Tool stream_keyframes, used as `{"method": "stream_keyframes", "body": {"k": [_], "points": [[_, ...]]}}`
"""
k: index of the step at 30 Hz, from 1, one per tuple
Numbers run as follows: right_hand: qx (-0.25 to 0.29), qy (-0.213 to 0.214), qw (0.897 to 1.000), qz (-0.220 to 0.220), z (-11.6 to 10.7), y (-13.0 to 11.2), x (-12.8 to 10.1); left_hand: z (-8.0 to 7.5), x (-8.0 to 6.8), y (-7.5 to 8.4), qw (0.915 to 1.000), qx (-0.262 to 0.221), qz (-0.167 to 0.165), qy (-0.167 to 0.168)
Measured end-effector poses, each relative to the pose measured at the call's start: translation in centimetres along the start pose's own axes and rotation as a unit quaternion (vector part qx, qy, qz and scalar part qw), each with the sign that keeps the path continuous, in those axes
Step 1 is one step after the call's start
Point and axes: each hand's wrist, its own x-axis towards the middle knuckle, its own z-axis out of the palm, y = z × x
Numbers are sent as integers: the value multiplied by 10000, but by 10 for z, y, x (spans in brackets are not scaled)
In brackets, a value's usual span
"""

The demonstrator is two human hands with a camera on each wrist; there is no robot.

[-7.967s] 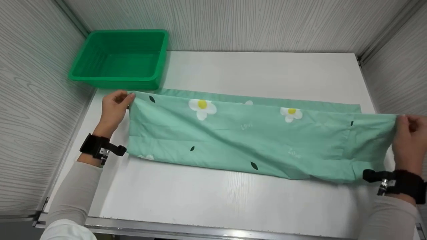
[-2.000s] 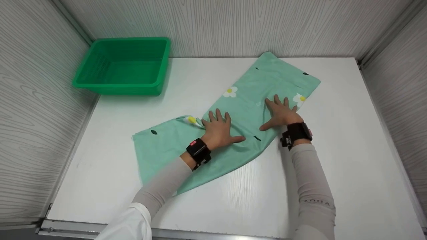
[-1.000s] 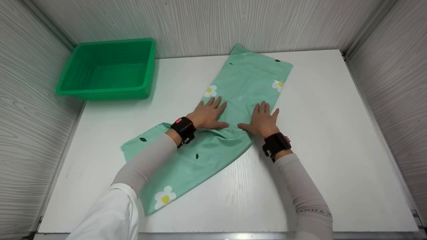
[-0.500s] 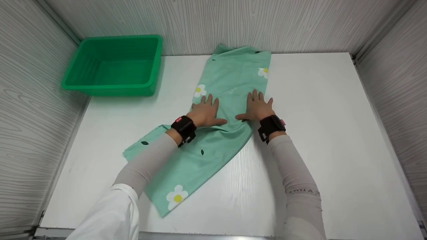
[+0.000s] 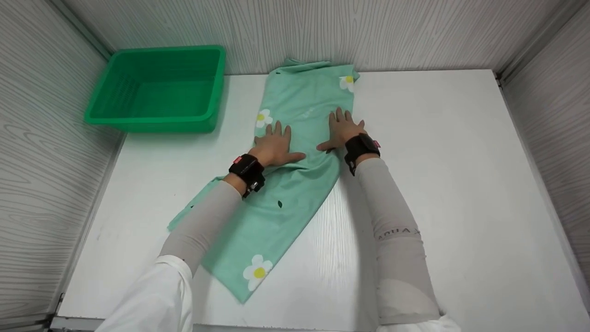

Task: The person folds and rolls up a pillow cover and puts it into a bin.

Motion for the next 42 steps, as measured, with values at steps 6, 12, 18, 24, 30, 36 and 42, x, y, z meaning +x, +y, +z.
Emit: {"method": "stream_keyframes", "body": {"k": [6, 12, 18, 24, 30, 36, 42], "points": [[88, -26, 9998, -153, -3, -2, 9, 0, -1, -7, 9999, -76, -153, -1], [149, -5, 9997, -208, 0, -9, 13, -6, -1, -21, 9995, -187, -160, -174], [226, -8, 9997, -118, -1, -14, 17, -10, 4, -29, 9995, -218, -131, -160], [416, -49, 9990, 177, 5, -20, 17, -4, 1, -24, 9989, -436, -90, 112], [433, 835, 9931, 702, 8, -43, 21, -15, 4, -34, 9979, -612, -157, 107], [107, 2043, 9780, 402, 29, -50, 19, -6, 11, -56, 9931, -1076, 448, 116], [-46, 1766, 9837, -325, 56, -63, -16, 8, -18, -72, 9916, -565, 1106, 365]]}}
